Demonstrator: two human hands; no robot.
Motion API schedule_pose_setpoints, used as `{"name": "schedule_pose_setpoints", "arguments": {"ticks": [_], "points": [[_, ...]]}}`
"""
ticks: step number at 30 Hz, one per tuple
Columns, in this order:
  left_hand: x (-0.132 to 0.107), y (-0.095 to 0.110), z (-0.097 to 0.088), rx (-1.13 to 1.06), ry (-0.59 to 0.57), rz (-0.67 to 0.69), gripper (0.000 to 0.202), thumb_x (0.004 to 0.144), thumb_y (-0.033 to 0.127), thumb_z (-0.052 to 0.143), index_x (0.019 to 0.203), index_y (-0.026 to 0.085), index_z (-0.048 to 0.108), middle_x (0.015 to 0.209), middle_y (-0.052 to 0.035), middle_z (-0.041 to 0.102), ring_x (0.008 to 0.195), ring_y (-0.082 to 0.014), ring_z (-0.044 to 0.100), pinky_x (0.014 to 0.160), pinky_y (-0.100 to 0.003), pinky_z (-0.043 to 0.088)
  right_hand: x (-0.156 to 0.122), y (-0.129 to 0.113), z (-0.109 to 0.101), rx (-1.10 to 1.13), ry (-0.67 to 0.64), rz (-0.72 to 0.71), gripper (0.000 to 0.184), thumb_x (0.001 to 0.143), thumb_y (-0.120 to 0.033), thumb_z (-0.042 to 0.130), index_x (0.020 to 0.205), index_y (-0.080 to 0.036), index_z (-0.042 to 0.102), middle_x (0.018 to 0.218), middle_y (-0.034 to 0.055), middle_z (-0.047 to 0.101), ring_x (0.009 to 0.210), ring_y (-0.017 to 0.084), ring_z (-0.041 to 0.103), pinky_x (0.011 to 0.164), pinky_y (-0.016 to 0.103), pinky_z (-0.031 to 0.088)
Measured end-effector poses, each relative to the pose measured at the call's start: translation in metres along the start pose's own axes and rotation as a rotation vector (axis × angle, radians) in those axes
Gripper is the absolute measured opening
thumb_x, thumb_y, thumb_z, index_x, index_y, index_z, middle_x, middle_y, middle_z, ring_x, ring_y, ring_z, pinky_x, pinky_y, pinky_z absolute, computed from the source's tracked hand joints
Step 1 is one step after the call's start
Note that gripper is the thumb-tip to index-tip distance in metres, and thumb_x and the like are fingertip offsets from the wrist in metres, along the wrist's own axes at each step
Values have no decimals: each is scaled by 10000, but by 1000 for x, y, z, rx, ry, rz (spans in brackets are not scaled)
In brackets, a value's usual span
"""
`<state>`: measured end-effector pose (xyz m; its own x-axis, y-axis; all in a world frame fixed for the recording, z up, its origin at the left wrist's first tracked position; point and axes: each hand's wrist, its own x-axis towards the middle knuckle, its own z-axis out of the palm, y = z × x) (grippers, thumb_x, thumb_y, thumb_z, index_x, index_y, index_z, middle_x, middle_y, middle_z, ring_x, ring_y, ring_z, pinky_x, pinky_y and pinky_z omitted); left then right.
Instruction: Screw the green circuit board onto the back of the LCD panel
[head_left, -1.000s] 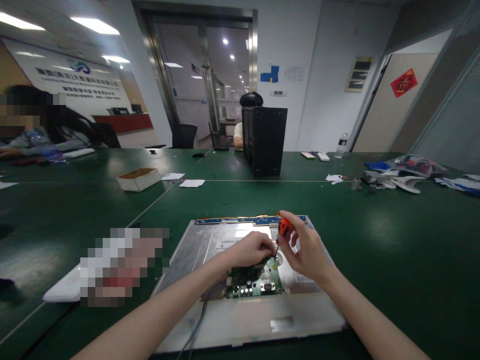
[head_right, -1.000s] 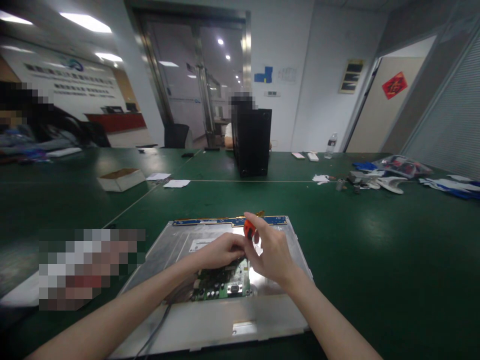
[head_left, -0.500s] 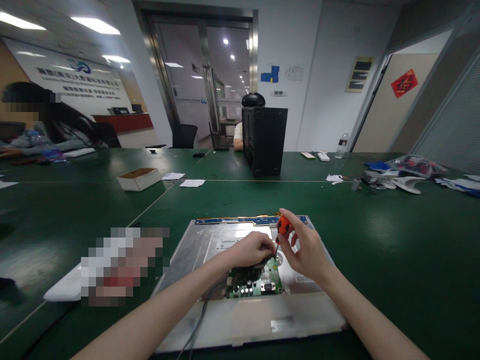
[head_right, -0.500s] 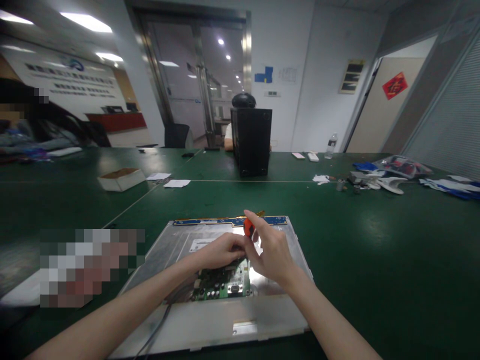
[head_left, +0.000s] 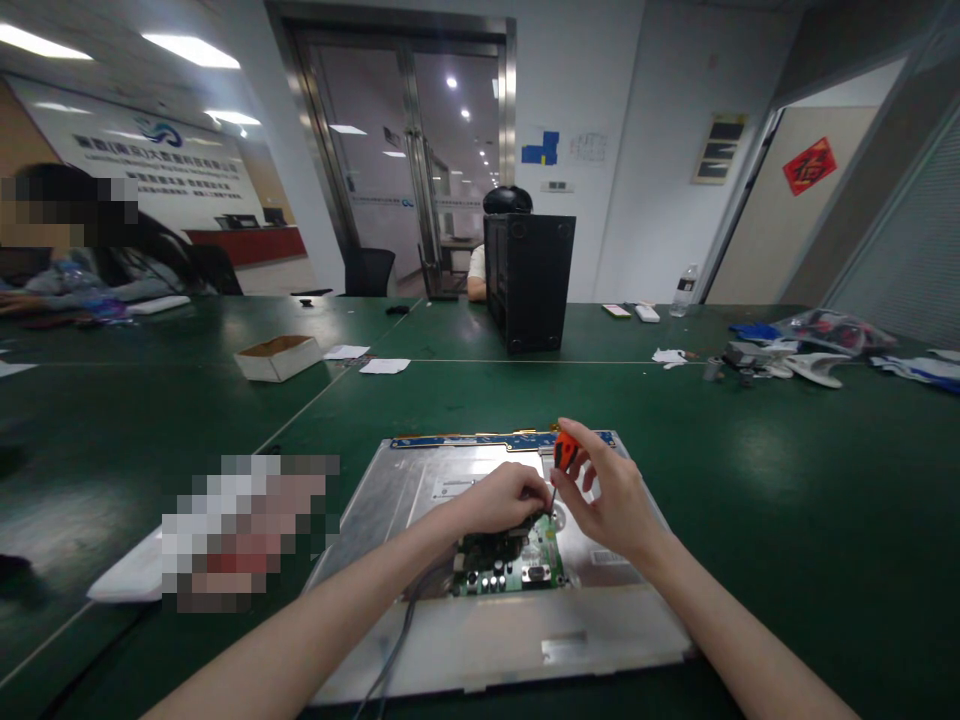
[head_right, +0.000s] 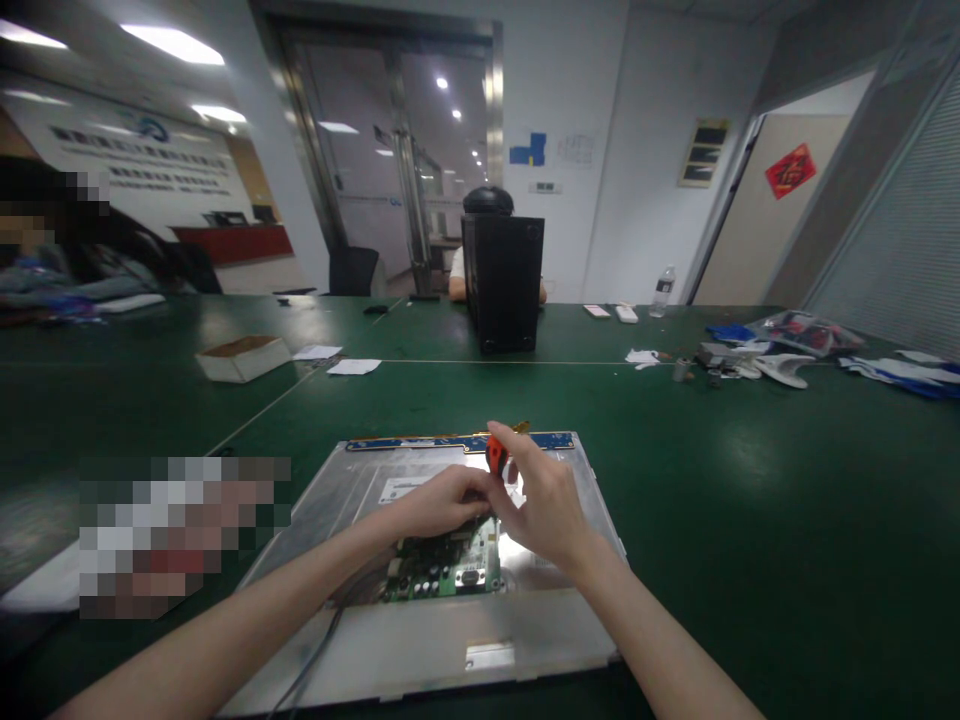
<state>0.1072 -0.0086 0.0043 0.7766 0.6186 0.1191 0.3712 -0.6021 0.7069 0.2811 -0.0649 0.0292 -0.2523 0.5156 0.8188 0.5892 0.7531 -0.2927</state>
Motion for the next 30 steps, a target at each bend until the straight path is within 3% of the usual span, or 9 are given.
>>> {"name": "schedule_pose_setpoints", "arguments": {"ticks": [30], "points": [[1, 0, -1, 5, 1, 7, 251, 728, 4, 529, 785, 136, 735, 767, -23, 718, 715, -158, 624, 690, -217, 450, 0, 2, 1, 2, 40, 29, 411, 888, -194, 534, 1270, -247, 395, 814, -12, 598, 542, 95, 532, 467, 199, 436]]}}
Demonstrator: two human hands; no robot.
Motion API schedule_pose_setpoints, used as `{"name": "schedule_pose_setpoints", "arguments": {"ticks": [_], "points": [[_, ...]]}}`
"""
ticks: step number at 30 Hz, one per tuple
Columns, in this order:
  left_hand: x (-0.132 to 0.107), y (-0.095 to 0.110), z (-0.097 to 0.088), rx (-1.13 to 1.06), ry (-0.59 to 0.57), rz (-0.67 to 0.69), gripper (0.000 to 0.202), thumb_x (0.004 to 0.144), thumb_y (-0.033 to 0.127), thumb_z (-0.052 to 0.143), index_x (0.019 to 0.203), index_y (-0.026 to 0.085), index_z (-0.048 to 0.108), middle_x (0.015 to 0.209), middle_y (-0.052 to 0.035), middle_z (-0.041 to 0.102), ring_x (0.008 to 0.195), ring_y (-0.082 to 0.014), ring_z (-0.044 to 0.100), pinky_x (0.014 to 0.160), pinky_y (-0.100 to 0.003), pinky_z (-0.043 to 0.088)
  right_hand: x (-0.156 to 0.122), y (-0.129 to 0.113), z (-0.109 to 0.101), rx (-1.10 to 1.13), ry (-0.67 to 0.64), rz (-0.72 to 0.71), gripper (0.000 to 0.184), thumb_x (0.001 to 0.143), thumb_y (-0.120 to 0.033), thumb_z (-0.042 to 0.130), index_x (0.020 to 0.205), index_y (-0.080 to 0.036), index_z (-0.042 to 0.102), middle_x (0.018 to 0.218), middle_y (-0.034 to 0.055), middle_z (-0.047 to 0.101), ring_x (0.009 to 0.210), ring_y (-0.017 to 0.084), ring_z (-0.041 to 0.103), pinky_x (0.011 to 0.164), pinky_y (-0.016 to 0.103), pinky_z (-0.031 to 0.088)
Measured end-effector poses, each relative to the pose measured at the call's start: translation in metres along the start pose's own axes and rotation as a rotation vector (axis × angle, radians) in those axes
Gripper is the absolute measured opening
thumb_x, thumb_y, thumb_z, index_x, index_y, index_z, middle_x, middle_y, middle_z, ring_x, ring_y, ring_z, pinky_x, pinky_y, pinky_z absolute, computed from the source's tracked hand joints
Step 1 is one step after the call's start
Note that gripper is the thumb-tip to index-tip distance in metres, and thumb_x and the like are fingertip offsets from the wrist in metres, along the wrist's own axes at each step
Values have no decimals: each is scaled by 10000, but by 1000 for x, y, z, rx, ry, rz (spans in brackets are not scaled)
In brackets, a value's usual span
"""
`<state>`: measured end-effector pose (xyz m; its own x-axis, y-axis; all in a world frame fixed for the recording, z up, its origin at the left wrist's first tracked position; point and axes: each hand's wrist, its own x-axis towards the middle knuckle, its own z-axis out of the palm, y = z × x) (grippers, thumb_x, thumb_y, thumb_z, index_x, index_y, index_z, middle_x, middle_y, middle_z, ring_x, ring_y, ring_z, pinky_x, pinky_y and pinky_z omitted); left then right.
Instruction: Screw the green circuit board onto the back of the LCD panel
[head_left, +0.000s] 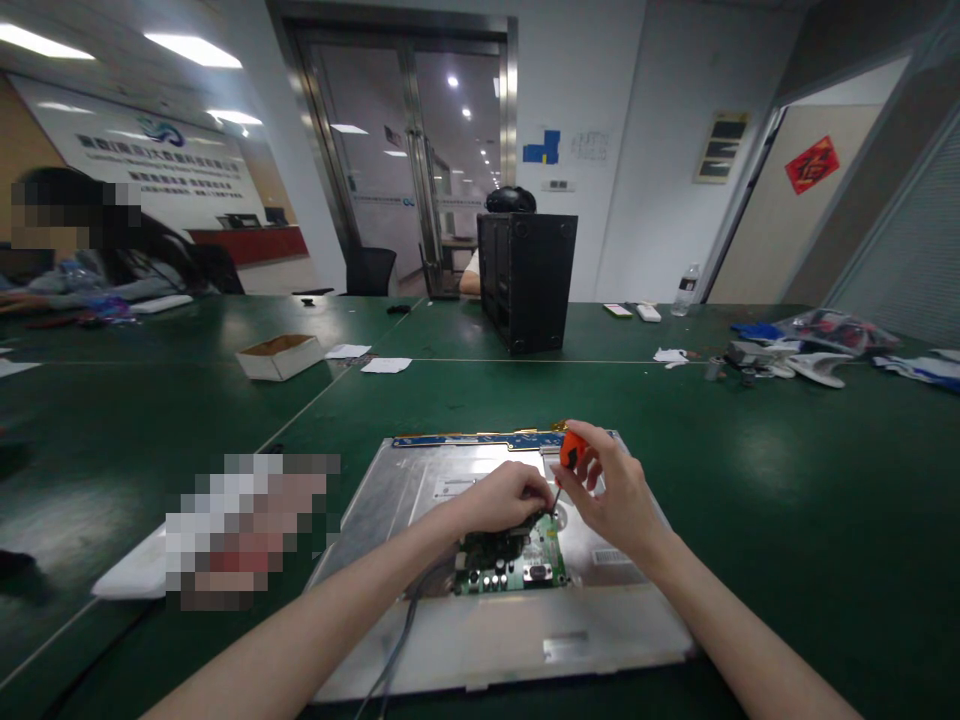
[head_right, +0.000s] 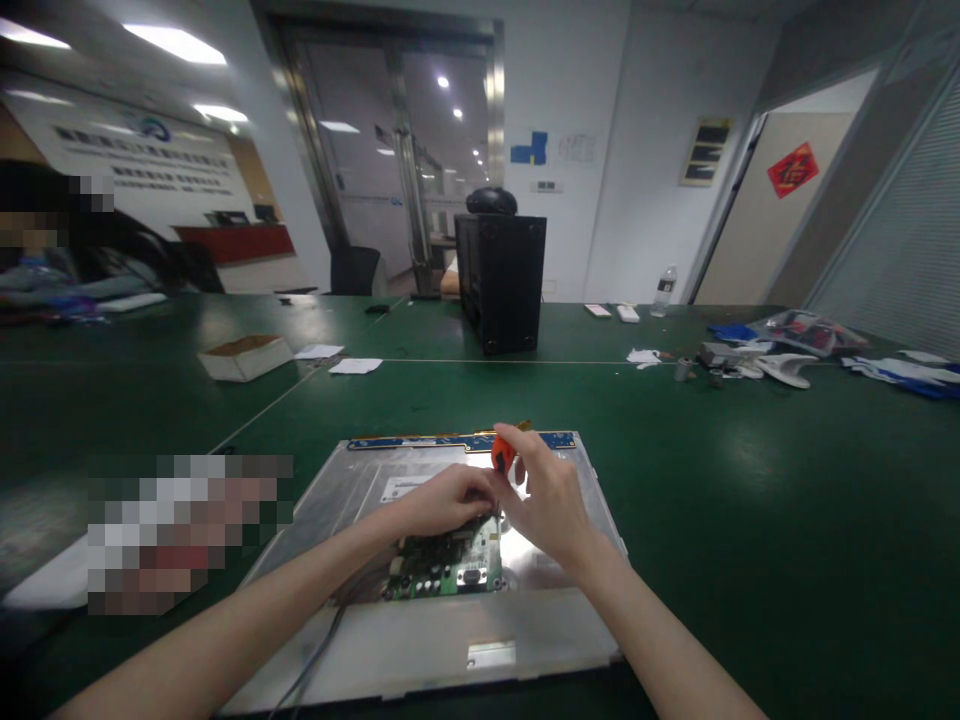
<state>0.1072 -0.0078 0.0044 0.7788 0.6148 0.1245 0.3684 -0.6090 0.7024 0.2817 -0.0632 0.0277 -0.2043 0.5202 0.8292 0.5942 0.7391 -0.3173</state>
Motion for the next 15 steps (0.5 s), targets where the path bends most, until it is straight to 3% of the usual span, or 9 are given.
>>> {"name": "schedule_pose_setpoints", "arguments": {"ticks": [9, 15], "points": [[-1, 0, 0, -1, -2, -16, 254, 743, 13, 531, 814, 141, 738, 750, -13, 720, 710, -157, 621, 700, -223, 450, 0, -2, -2, 38, -71, 19, 491, 896, -156, 474, 1366, -218, 348, 859, 26, 628, 628, 123, 587, 523, 224, 475], [-1, 2, -1, 0, -7, -5, 259, 736, 6, 524, 810, 133, 737, 774, -26, 729, 727, -164, 634, 713, -227, 459, -1, -1, -1, 36, -49, 33, 435, 892, -187, 508, 1306, -234, 383, 886, 25, 625, 579, 107, 569, 492, 218, 465]]}}
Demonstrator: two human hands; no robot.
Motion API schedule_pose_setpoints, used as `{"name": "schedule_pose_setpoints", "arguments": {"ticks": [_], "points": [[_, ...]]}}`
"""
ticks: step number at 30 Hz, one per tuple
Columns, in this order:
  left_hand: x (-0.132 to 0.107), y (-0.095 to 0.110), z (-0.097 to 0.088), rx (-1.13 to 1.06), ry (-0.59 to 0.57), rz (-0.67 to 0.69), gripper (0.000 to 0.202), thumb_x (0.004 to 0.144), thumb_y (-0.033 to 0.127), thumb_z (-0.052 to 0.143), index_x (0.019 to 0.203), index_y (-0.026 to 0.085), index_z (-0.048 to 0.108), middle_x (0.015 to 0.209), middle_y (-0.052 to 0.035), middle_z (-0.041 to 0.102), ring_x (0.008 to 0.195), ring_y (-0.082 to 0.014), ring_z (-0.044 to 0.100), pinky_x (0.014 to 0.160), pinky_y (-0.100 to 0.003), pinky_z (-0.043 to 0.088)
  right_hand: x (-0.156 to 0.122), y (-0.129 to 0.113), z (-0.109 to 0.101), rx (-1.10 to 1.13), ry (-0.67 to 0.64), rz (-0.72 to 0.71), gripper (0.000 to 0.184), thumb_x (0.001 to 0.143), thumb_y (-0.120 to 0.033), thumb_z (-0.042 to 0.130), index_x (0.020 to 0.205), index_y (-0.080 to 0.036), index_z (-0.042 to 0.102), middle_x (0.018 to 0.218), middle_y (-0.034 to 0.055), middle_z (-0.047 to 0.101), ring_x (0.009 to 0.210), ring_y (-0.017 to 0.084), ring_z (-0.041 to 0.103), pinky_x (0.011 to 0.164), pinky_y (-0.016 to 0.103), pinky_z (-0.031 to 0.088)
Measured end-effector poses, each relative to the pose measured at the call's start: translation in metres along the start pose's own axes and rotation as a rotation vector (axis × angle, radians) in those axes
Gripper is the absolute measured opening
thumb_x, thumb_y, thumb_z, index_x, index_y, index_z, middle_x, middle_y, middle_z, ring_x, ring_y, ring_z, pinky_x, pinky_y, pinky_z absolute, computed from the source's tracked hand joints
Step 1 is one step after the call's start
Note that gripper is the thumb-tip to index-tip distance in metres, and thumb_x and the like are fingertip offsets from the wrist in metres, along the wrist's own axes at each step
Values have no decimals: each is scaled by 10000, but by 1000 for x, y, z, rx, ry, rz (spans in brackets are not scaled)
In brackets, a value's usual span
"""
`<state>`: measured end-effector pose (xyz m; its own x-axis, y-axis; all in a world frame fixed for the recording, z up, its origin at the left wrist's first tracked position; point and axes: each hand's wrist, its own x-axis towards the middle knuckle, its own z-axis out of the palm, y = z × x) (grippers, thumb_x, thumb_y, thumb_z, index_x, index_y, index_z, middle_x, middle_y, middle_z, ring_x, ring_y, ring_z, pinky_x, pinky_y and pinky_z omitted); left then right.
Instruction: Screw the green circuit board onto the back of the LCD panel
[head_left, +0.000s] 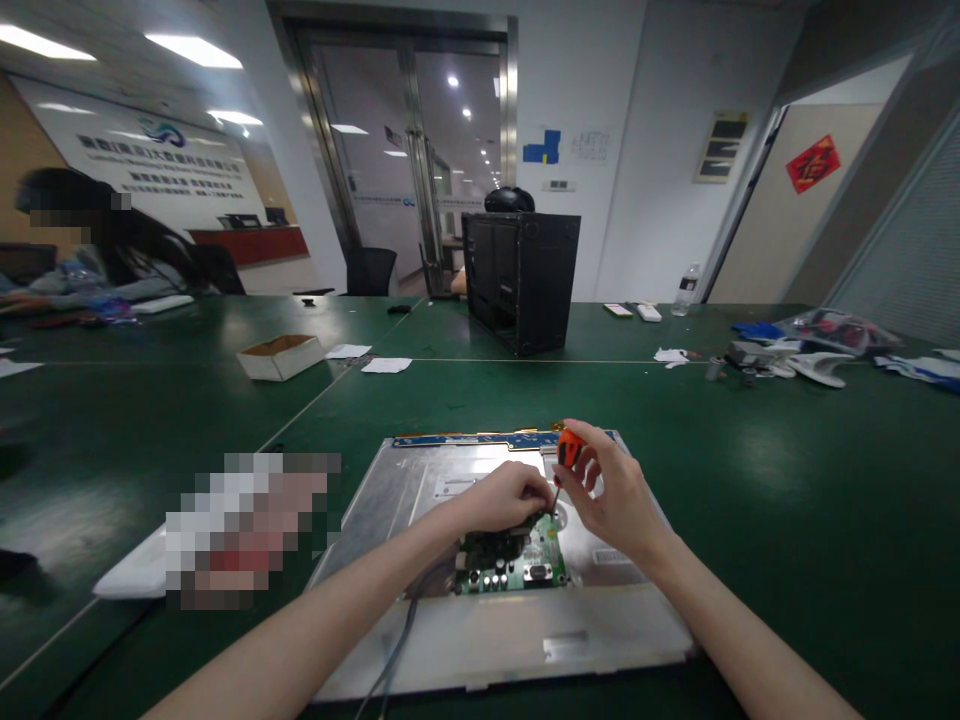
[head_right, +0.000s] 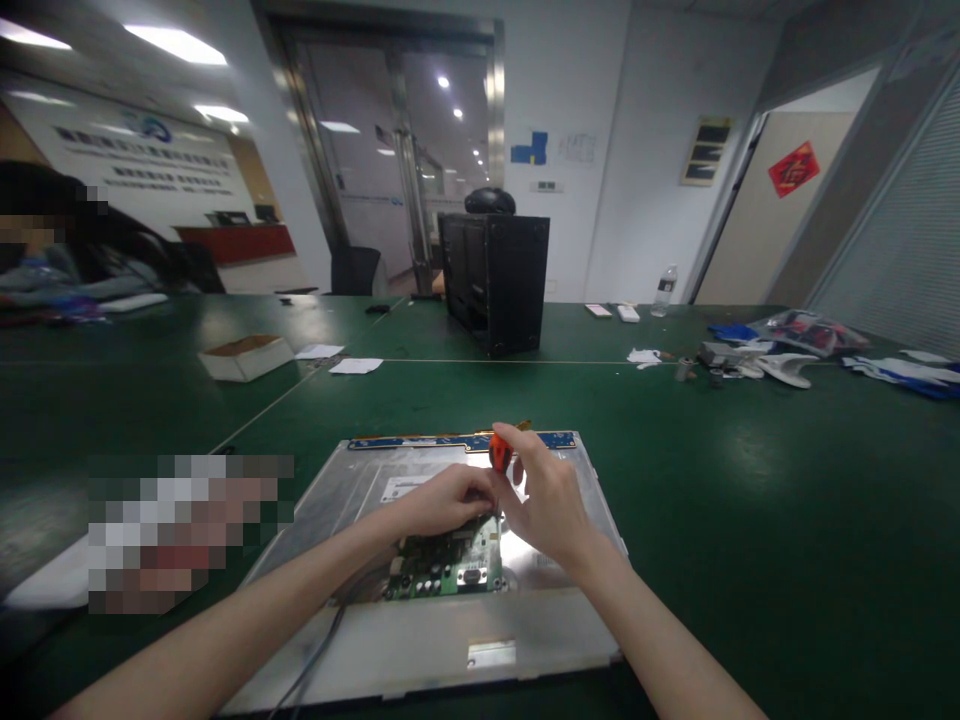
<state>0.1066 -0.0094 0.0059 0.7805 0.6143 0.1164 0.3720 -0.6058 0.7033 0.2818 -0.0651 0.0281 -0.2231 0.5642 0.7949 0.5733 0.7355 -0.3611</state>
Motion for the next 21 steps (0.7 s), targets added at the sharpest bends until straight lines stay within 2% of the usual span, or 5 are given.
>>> {"name": "schedule_pose_setpoints", "arguments": {"ticks": [6, 15, 19, 21], "points": [[0, -2, 1, 4, 10, 8, 263, 733, -1, 524, 810, 138, 733, 782, -22, 728, 740, -162, 641, 715, -219, 463, -1, 2, 2, -56, 54, -11, 398, 877, -242, 579, 1234, -240, 404, 803, -10, 599, 549, 103, 545, 467, 208, 440], [0, 0, 0, 15, 7, -10, 266, 744, 2, 528, 842, 130, 739, 788, -29, 730, 748, -165, 649, 708, -216, 463, -2, 0, 4, -27, 117, 20, 377, 855, -286, 627, 1132, -245, 374, 742, -48, 560, 466, 81, 506, 407, 178, 388], [0, 1, 0, 17, 12, -6, 248, 747, 10, 538, 827, 139, 735, 791, -22, 731, 746, -160, 647, 709, -214, 461, -2, 0, 6, -92, 169, -47, 344, 895, -343, 586, 1142, -241, 369, 702, -56, 549, 463, 89, 490, 432, 195, 393], [0, 2, 0, 27, 25, -20, 227, 745, 19, 551, 803, 146, 730, 759, -10, 723, 721, -154, 638, 690, -212, 458, -1, 0, 5, -124, 145, -84, 297, 921, -338, 550, 1150, -246, 387, 702, -53, 552, 490, 96, 503, 471, 209, 415]]}}
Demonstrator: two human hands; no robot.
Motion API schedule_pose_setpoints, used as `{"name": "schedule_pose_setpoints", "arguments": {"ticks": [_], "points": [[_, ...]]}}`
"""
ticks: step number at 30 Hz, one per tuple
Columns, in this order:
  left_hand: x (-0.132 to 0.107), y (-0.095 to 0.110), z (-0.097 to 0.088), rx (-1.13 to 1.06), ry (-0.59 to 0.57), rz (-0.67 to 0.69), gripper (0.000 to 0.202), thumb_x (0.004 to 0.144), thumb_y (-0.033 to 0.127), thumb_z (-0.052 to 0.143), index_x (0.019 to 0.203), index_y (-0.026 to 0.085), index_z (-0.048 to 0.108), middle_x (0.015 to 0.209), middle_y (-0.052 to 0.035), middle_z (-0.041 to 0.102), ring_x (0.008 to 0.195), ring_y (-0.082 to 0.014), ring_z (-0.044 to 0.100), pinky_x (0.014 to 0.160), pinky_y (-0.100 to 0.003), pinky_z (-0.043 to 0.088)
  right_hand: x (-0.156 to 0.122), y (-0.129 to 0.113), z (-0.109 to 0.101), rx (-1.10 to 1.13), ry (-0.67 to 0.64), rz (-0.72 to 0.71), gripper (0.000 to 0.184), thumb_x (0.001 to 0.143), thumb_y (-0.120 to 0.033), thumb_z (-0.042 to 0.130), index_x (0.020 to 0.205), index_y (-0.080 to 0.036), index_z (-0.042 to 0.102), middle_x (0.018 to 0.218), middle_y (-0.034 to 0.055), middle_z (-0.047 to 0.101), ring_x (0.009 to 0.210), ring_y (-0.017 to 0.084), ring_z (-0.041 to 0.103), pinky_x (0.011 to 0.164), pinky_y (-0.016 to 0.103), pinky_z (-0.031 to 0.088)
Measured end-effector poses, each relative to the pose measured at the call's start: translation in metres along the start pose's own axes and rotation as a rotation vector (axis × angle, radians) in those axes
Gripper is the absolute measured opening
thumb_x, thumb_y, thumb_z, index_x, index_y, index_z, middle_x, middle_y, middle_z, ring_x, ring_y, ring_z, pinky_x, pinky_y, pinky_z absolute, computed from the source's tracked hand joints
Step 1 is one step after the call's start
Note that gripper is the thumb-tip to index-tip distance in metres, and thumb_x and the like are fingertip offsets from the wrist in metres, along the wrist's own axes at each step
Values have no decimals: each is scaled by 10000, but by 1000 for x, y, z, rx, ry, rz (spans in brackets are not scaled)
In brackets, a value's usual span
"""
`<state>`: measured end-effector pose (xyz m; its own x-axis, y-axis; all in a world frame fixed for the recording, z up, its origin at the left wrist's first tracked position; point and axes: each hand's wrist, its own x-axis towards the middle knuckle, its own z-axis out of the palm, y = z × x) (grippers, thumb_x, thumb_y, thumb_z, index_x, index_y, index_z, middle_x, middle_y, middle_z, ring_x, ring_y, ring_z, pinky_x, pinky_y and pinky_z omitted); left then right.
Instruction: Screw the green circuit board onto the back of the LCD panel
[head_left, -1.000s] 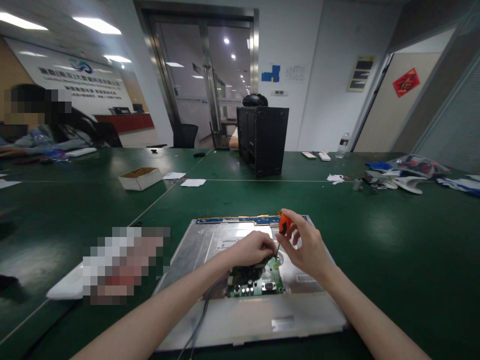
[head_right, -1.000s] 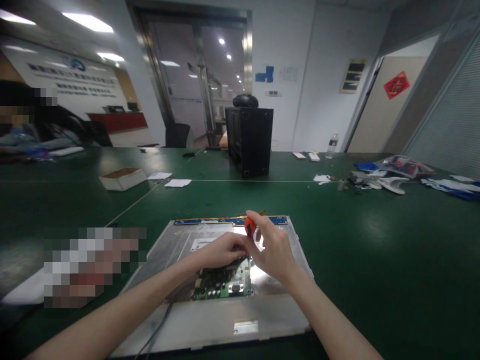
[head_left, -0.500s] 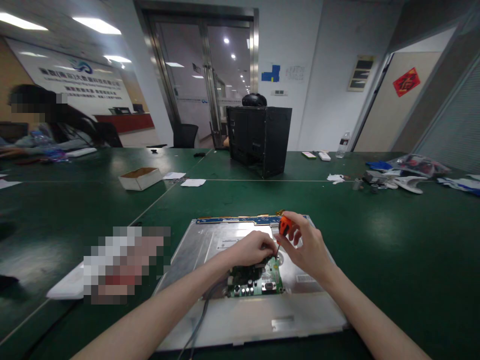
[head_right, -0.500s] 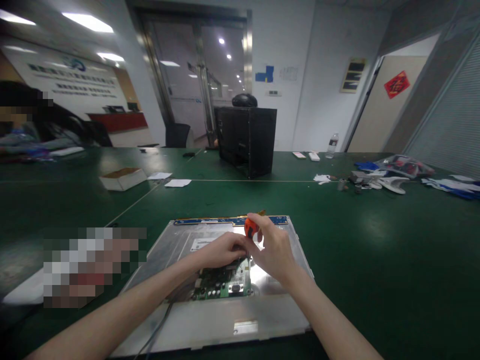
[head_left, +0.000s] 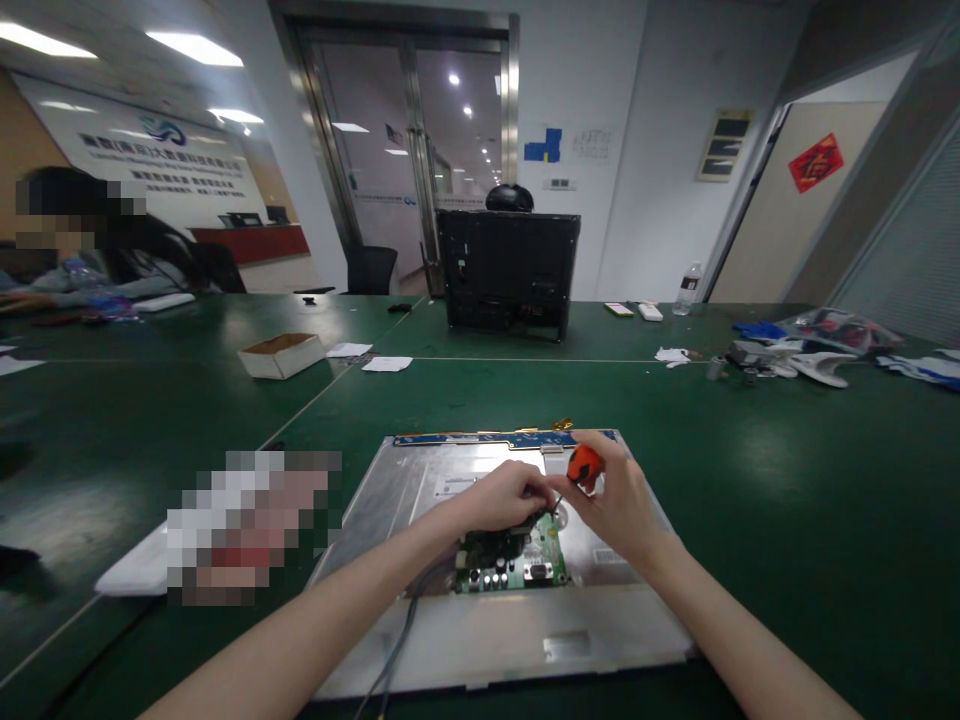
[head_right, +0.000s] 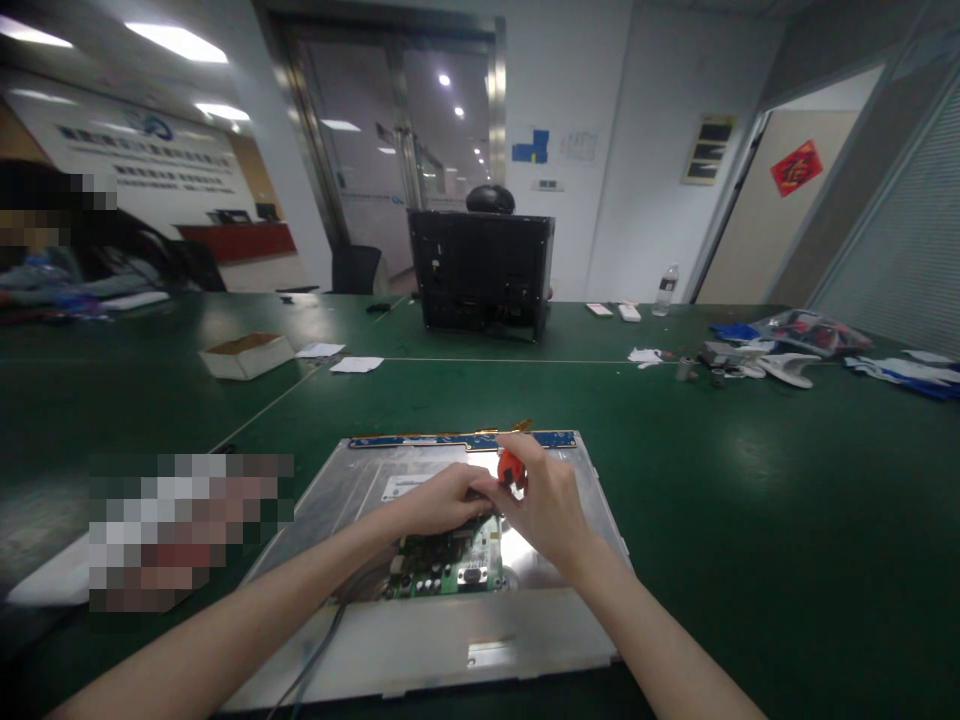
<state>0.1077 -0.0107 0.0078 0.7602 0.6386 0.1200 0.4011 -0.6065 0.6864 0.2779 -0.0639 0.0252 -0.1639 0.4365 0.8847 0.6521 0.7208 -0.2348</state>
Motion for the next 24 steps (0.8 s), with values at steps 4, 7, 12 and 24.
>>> {"name": "schedule_pose_setpoints", "arguments": {"ticks": [4, 7, 12, 24], "points": [[0, 1, 0, -5, 0, -9, 207, 749, 21, 556, 786, 136, 724, 757, -15, 721, 711, -156, 632, 684, -215, 456, 1, -1, -4, 60, -118, 39, 338, 919, -272, 531, 1228, -241, 397, 774, -17, 594, 562, 112, 545, 508, 222, 443], [0, 0, 0, -25, -20, 15, 234, 750, 8, 535, 808, 133, 724, 781, -23, 726, 734, -163, 634, 699, -219, 456, 2, -3, -7, 103, -168, 100, 438, 904, -216, 492, 1322, -224, 363, 859, 19, 619, 598, 124, 563, 527, 238, 464], [0, 0, 0, -9, -26, 11, 238, 736, 2, 532, 793, 117, 733, 749, -34, 716, 716, -166, 627, 685, -219, 448, 6, 3, -8, 51, -170, 75, 377, 879, -190, 533, 1243, -220, 438, 818, 5, 607, 585, 117, 546, 517, 221, 430], [-1, -3, 1, 20, -12, -15, 238, 737, 27, 536, 776, 158, 730, 794, -4, 718, 752, -155, 627, 703, -204, 450, 62, -15, -25, -376, -662, 71, 283, 858, -485, 604, 822, -204, 608, 635, 10, 621, 538, 145, 545, 495, 243, 249]]}}
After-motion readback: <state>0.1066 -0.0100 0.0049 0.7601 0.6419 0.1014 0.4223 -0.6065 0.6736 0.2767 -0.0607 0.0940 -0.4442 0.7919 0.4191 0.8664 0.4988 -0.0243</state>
